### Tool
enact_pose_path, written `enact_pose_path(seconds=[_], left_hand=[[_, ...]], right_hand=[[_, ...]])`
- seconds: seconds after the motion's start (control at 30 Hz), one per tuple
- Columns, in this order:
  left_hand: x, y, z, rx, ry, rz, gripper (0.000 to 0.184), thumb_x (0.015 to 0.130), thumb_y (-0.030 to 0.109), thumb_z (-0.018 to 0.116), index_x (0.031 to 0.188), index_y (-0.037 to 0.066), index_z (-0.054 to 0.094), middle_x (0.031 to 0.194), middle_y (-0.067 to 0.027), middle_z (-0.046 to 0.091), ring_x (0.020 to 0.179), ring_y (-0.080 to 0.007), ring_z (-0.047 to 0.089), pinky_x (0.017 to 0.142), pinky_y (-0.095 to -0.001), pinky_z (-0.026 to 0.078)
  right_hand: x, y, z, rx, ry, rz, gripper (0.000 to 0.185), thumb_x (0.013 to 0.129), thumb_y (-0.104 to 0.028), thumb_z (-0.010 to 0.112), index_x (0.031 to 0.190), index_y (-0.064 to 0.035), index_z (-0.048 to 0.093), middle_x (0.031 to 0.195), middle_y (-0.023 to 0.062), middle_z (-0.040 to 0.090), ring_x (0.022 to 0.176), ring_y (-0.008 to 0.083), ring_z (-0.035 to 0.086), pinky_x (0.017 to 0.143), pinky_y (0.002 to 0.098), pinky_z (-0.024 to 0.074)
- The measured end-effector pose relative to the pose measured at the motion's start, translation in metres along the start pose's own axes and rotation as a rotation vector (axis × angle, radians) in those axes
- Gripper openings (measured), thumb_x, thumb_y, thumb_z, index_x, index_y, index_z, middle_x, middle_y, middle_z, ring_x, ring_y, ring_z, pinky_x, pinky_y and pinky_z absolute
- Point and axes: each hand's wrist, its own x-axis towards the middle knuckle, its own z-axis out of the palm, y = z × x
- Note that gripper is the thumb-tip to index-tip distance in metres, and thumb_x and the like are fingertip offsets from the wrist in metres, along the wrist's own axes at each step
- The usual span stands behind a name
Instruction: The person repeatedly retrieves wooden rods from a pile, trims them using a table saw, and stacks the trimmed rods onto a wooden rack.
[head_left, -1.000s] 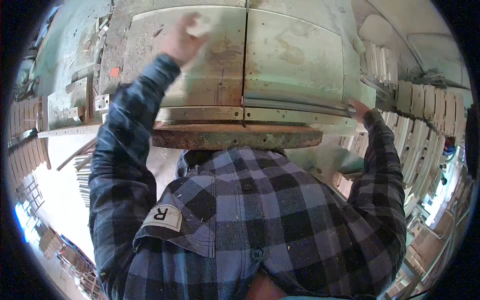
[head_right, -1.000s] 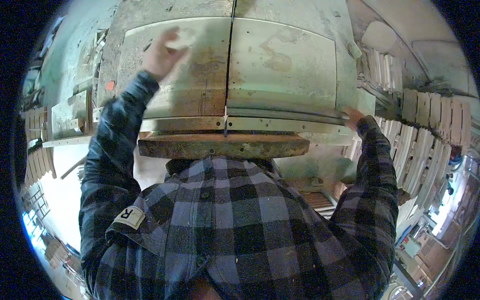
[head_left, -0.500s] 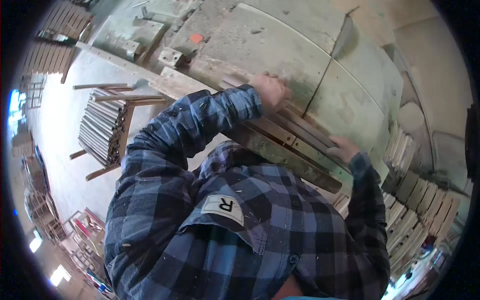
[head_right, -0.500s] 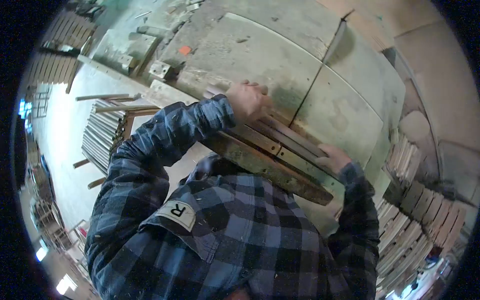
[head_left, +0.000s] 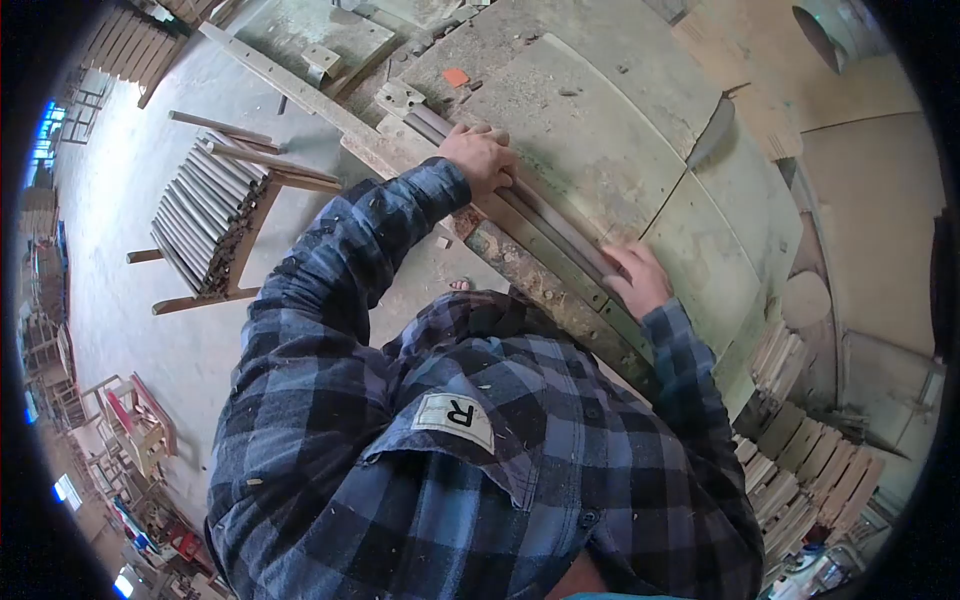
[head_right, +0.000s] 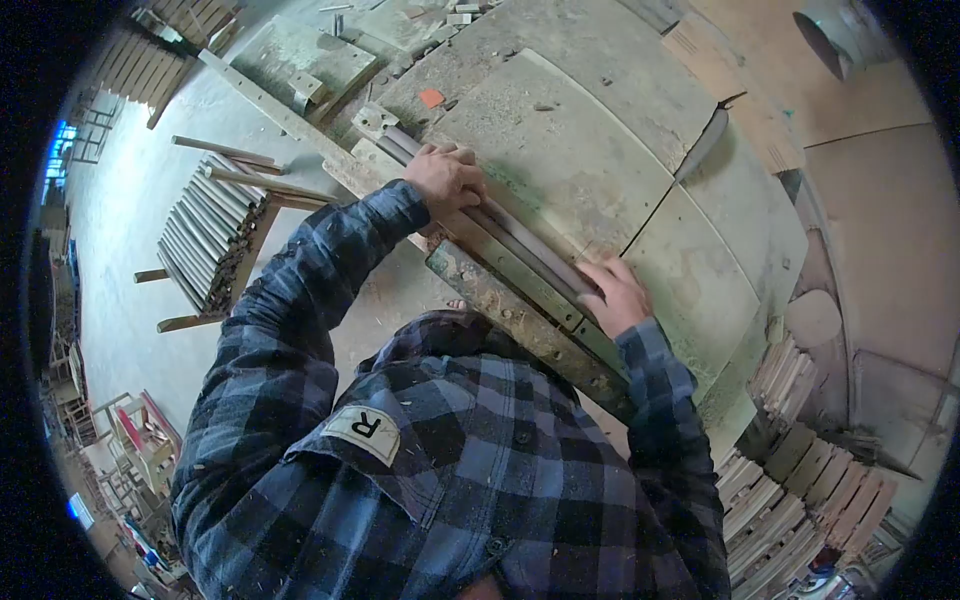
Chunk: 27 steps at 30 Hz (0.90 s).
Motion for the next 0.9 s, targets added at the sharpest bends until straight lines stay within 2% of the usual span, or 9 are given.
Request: enact_pose_path(seconds=[0.1, 0.2, 0.4, 0.5, 0.6, 0.67, 0.7, 0.77, 0.9], left_hand=[[-0.001, -0.002, 0.003, -0.010, 0.011, 0.003, 0.018, 0.068, 0.032, 0.063, 0.082, 0.022, 0.063, 0.089, 0.0007, 0.054, 0.097, -0.0206, 0.050, 0.082, -0.0386, 0.037], [-0.002, -0.001, 0.000, -0.004, -0.009, 0.002, 0.019, 0.069, 0.032, 0.063, 0.085, 0.021, 0.063, 0.091, -0.0001, 0.054, 0.098, -0.0208, 0.049, 0.082, -0.0387, 0.036], [0.004, -0.002, -0.002, 0.009, -0.071, -0.020, 0.019, 0.069, 0.032, 0.063, 0.084, 0.021, 0.063, 0.091, -0.0001, 0.054, 0.098, -0.0204, 0.049, 0.082, -0.0386, 0.035], [0.005, -0.001, -0.004, -0.011, -0.094, -0.037, 0.017, 0.068, 0.032, 0.063, 0.082, 0.022, 0.062, 0.089, 0.0003, 0.054, 0.098, -0.0195, 0.049, 0.081, -0.0384, 0.035], [0.004, -0.003, -0.001, -0.011, -0.070, -0.041, 0.016, 0.067, 0.031, 0.063, 0.081, 0.022, 0.062, 0.089, 0.0008, 0.053, 0.098, -0.0186, 0.049, 0.081, -0.0385, 0.035], [0.002, -0.002, 0.002, -0.012, -0.040, -0.043, 0.015, 0.066, 0.029, 0.063, 0.080, 0.022, 0.062, 0.090, 0.0014, 0.054, 0.099, -0.0181, 0.048, 0.080, -0.0390, 0.035], [0.002, -0.003, 0.002, -0.018, -0.036, -0.044, 0.015, 0.066, 0.029, 0.063, 0.080, 0.022, 0.062, 0.089, 0.0013, 0.053, 0.099, -0.0181, 0.048, 0.080, -0.0389, 0.035], [0.001, -0.003, 0.003, -0.033, -0.029, -0.042, 0.015, 0.066, 0.029, 0.064, 0.079, 0.021, 0.062, 0.089, 0.0013, 0.053, 0.098, -0.0180, 0.048, 0.079, -0.0387, 0.035], [-0.002, -0.001, 0.003, -0.002, 0.017, -0.016, 0.016, 0.068, 0.029, 0.062, 0.081, 0.019, 0.061, 0.088, 0.0006, 0.053, 0.098, -0.0183, 0.049, 0.083, -0.0379, 0.034]], right_hand=[[-0.035, 0.023, -0.009, -0.051, -0.010, 0.285, 0.043, 0.070, -0.018, 0.069, 0.110, -0.0109, 0.054, 0.098, 0.0134, 0.056, 0.093, 0.0310, 0.053, 0.078, 0.0390, 0.0418], [-0.067, 0.039, -0.013, -0.021, -0.148, 0.500, 0.038, 0.069, -0.015, 0.070, 0.102, -0.0073, 0.053, 0.094, 0.0149, 0.056, 0.090, 0.0318, 0.053, 0.076, 0.0381, 0.0421], [-0.059, 0.047, 0.003, -0.019, -0.050, 0.285, 0.033, 0.069, -0.014, 0.070, 0.095, -0.0057, 0.051, 0.088, 0.0150, 0.055, 0.085, 0.0328, 0.053, 0.071, 0.0373, 0.0423], [-0.046, 0.035, 0.005, 0.028, 0.007, 0.286, 0.033, 0.070, -0.017, 0.069, 0.095, -0.0059, 0.052, 0.088, 0.0149, 0.054, 0.086, 0.0330, 0.053, 0.071, 0.0370, 0.0422], [-0.051, 0.009, -0.003, -0.291, 0.131, 0.283, 0.032, 0.071, -0.020, 0.068, 0.095, -0.0058, 0.052, 0.090, 0.0145, 0.056, 0.083, 0.0314, 0.055, 0.071, 0.0372, 0.0433], [-0.063, 0.004, -0.016, -0.258, -0.091, 0.512, 0.032, 0.073, -0.021, 0.067, 0.098, -0.0060, 0.053, 0.095, 0.0152, 0.057, 0.084, 0.0297, 0.057, 0.071, 0.0358, 0.0446], [-0.072, 0.005, -0.020, -0.240, -0.205, 0.627, 0.032, 0.073, -0.021, 0.066, 0.099, -0.0061, 0.053, 0.097, 0.0156, 0.057, 0.084, 0.0288, 0.058, 0.071, 0.0351, 0.0452], [-0.097, 0.034, -0.008, -0.003, -0.097, 0.592, 0.032, 0.075, -0.021, 0.066, 0.101, -0.0059, 0.054, 0.096, 0.0158, 0.059, 0.083, 0.0260, 0.060, 0.070, 0.0330, 0.0460], [-0.093, 0.036, 0.002, 0.468, 0.136, 0.438, 0.033, 0.077, -0.022, 0.064, 0.103, -0.0047, 0.055, 0.087, 0.0149, 0.062, 0.082, 0.0205, 0.061, 0.071, 0.0296, 0.0466]])
